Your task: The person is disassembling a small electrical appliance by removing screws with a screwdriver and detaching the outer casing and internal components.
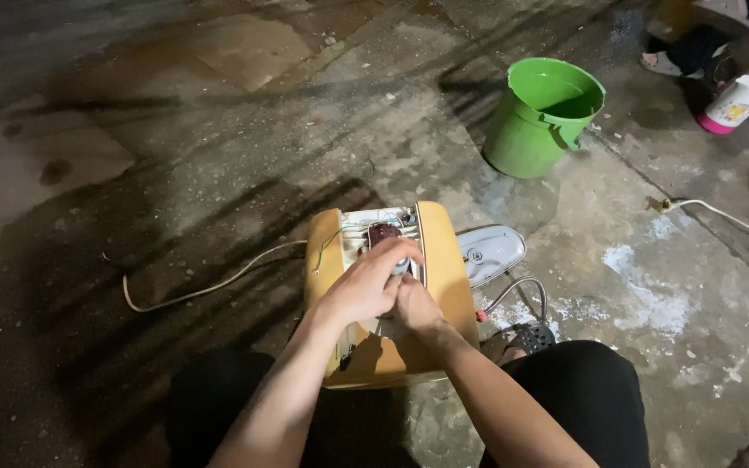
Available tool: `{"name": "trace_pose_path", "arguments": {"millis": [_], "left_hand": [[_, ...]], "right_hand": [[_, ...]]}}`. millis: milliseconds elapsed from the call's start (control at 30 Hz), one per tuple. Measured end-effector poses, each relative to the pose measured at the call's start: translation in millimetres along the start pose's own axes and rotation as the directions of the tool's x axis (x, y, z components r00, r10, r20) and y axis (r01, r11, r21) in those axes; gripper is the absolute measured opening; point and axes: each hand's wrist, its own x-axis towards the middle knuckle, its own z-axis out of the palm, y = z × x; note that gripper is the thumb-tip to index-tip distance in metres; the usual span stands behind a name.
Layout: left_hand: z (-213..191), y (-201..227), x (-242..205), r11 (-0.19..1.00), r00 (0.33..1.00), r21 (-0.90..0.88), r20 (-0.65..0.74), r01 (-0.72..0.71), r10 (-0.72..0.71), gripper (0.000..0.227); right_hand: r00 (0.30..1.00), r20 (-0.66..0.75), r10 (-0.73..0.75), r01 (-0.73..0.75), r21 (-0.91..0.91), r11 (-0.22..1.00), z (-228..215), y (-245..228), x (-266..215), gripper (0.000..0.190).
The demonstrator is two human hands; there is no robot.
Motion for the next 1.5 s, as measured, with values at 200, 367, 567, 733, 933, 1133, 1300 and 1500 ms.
{"name": "trace_pose_path", "arguments": {"millis": [200, 367, 567, 733, 933, 1133, 1300, 1500], "left_hand": [[-1.9, -13.8, 6.2, 0.962, 0.986, 0.227, -0.1, 0.15, -0.13, 0.044], [14.5, -38.8, 12.0, 0.921, 0.951, 0.28, -0.221, 0.273, -0.215, 0.042], [5.2, -4.9, 3.7, 0.987, 0.999, 0.163, -0.04, -0.005, 0.012, 0.044], [9.2, -32.0, 3.4, 0.95, 0.994, 0.313, -0.102, -0.015, 0.049, 0.035], [13.8, -31.5, 6.7, 0.904, 0.961, 0.389, -0.265, 0.178, -0.076, 0.04], [0.0, 2.5, 4.6, 0.941, 0.971, 0.259, -0.15, 0.22, -0.186, 0.038], [-10.7, 10.5, 2.1, 0.982, 0.993, 0.162, 0.051, 0.093, -0.103, 0.045], [-1.5, -21.8, 2.6, 0.957, 0.999, 0.286, -0.024, 0.049, -0.044, 0.012]], "right_hand": [[0.972, -0.159, -0.176, 0.057, -0.565, 0.823, 63.0, 31.5, -9.1, 0.024], [0.996, 0.088, 0.013, -0.017, 0.038, 0.999, 51.9, 39.0, -0.5, 0.019], [0.957, -0.201, -0.211, 0.04, -0.626, 0.779, 30.8, 16.3, -3.5, 0.014], [0.831, -0.256, -0.495, -0.136, -0.954, 0.266, 9.9, -3.0, -6.0, 0.02], [0.895, -0.32, -0.311, -0.028, -0.736, 0.677, 5.8, -5.3, -9.7, 0.015], [0.993, -0.117, 0.002, -0.007, -0.039, 0.999, 8.2, -2.2, -2.9, 0.017], [0.996, -0.088, 0.01, -0.003, 0.083, 0.997, 36.9, 20.6, -0.2, 0.019], [0.999, -0.048, 0.026, -0.013, 0.262, 0.965, 52.5, 31.4, 1.3, 0.033]]}}
